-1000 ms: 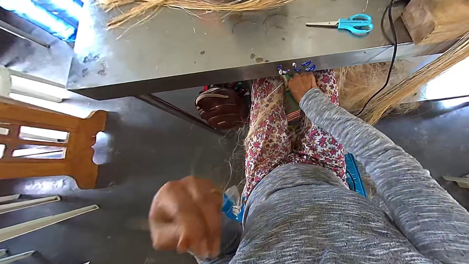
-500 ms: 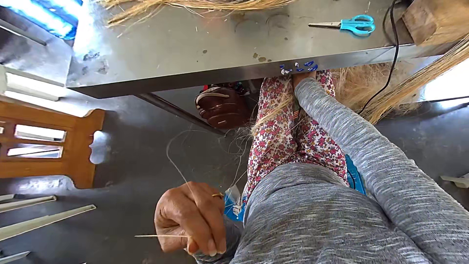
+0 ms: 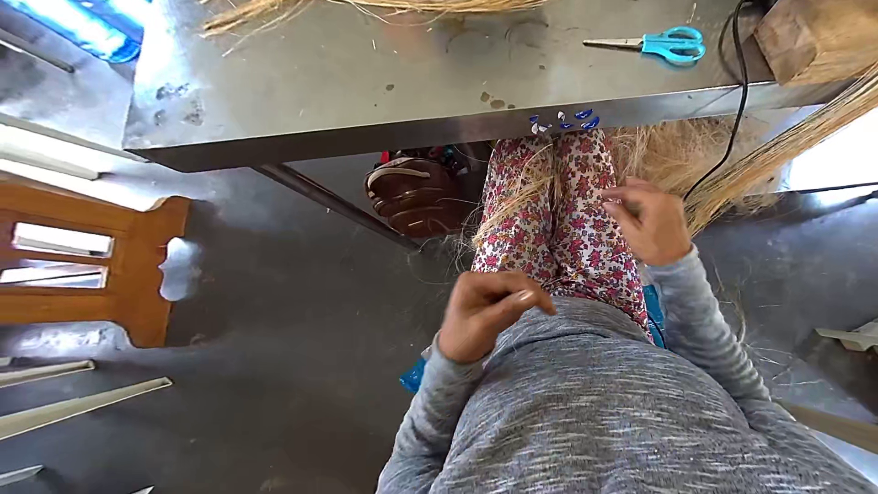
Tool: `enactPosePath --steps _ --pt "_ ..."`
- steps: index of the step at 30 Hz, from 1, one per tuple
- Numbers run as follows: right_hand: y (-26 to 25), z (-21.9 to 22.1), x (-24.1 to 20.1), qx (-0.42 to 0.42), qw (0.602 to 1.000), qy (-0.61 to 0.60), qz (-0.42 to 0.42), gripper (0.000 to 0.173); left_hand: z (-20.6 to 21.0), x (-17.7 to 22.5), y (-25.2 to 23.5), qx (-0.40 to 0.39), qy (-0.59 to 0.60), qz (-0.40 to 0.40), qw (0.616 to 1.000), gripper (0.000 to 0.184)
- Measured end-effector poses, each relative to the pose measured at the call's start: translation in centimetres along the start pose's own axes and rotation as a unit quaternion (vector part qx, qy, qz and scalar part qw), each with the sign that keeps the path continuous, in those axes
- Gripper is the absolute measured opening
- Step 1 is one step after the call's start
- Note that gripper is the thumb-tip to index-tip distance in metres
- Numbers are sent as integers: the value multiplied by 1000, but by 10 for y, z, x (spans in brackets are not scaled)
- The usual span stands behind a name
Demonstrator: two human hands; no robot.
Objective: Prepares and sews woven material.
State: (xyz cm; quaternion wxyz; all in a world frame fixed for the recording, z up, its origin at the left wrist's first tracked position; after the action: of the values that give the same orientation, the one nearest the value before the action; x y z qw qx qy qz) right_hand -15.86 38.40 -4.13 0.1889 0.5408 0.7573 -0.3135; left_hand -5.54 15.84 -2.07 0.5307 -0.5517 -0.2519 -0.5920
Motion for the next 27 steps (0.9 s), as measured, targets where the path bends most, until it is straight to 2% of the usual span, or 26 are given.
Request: enactPosePath --steps 2,3,5,7,11,15,18,21,27 --pt "22 -19 -17 74 991 -108 -24 22 6 -21 -6 9 -13 -14 1000 21" --pt "31 -19 -23 71 979 -192 -19 20 8 -27 -7 15 -29 -16 999 19" --pt "42 -2 -33 -15 938 -346 7 23 12 -33 -10 13 -61 -14 998 18" --pt "49 25 -42 -118 891 -437 35 26 16 -36 -11 9 -91 -10 996 14" --pt "54 63 -49 -210 815 -533 86 29 26 -42 -11 -35 -142 -26 989 11" --pt "57 78 -54 -243 786 -557 115 20 36 -55 -9 -59 -148 -72 985 9" --pt "55 79 -54 -210 784 -571 123 13 40 -59 -9 -72 -170 -84 979 11" --pt "49 66 -41 -141 789 -583 132 17 41 -60 -7 -90 -166 -77 979 13" --pt "35 15 10 0 768 -628 127 24 33 -54 1 -121 -134 -56 982 18"
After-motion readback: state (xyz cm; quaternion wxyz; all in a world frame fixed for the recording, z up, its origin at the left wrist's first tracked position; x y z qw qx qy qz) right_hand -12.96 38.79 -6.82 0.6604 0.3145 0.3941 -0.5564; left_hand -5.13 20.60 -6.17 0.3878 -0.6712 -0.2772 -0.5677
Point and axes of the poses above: each hand's wrist, its own y-axis away from the middle knuckle, its own z-axis out of the palm, x = y × z, the point moved 8 cm from there along -y, towards the middle knuckle
